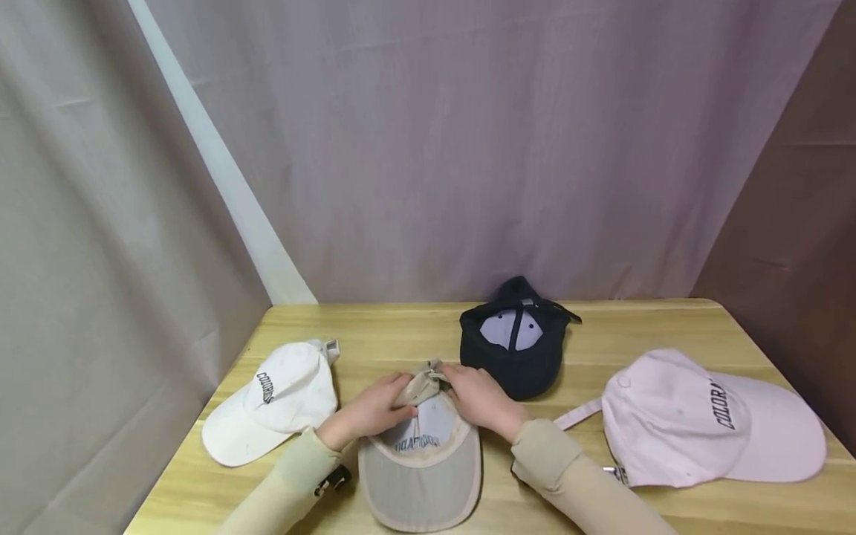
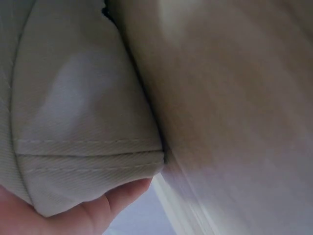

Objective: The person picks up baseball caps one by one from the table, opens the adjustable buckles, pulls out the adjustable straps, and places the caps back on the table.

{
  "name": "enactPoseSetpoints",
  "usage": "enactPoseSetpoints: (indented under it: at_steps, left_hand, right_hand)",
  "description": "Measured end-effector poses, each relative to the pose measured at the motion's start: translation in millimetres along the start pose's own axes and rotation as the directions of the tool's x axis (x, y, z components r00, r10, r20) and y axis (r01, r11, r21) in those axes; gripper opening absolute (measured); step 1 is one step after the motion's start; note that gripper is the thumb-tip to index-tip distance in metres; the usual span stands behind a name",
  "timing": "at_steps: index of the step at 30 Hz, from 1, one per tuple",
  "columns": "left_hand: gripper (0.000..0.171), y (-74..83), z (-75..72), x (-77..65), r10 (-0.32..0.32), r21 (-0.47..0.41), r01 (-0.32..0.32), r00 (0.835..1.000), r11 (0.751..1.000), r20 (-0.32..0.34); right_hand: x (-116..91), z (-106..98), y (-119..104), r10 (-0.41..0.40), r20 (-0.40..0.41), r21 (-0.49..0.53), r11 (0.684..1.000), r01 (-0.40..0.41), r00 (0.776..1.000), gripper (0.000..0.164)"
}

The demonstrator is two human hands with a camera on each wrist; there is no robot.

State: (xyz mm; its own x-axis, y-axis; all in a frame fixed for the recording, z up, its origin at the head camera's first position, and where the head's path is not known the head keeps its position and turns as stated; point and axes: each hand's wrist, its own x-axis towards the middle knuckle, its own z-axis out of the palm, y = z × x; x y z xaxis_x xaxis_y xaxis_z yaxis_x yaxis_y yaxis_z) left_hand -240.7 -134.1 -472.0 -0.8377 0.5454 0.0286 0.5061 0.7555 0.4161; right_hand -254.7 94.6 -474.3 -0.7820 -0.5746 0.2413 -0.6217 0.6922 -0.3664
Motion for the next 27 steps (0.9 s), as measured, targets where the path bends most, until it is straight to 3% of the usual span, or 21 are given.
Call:
enactPoseSetpoints:
  at_steps: [3,9,12,14,16,20,23,25,27]
  left_hand:
    - [0.051,0.4,-1.3,1.1,0.009,0.018,-0.009,1.000,1.000,-0.004]
    - [0.028,9.2,-13.1,3.5,0.024,0.081,-0.018,0.997,0.997,-0.072]
    - [0.037,14.8,-24.4,-0.6,0.015,0.029,-0.011,0.991,1.000,-0.135]
    - [0.040,19.3,-35.7,-3.9,0.016,0.011,-0.014,0.977,1.000,-0.215]
    - [0.041,25.9,-48.9,-8.4,0.033,0.014,-0.030,0.948,0.999,-0.316]
    - [0.041,43.0,-75.3,-16.4,0.100,0.088,-0.064,0.859,0.994,-0.503]
    - [0.046,53.8,-90.0,-20.7,0.137,0.078,-0.112,0.799,0.991,-0.586]
    - [0.047,58.6,-96.1,-22.8,0.141,0.059,-0.133,0.773,0.989,-0.619]
    - [0.048,61.3,-99.4,-24.2,0.136,0.040,-0.143,0.760,0.989,-0.636]
  right_hand:
    - [1,-1,0,0.008,0.002,0.001,1.000,-0.008,1.000,0.033]
    - [5,-14,-5,0.057,-0.029,0.042,0.998,-0.056,0.998,0.028]
    - [4,-26,-12,0.081,-0.053,0.052,0.996,-0.078,0.995,0.030]
    - [4,-38,-19,0.086,-0.085,0.050,0.995,-0.082,0.993,0.031]
    - [4,-53,-28,0.076,-0.124,0.056,0.996,-0.070,0.989,0.032]
    - [1,-84,-48,0.026,-0.250,0.041,0.999,-0.017,0.968,0.036]
    - [-1,-102,-60,-0.010,-0.334,0.028,0.999,0.020,0.942,0.038]
    - [-3,-110,-65,-0.025,-0.370,0.028,0.999,0.038,0.929,0.038]
    - [-3,-113,-68,-0.030,-0.389,0.033,0.998,0.046,0.921,0.038]
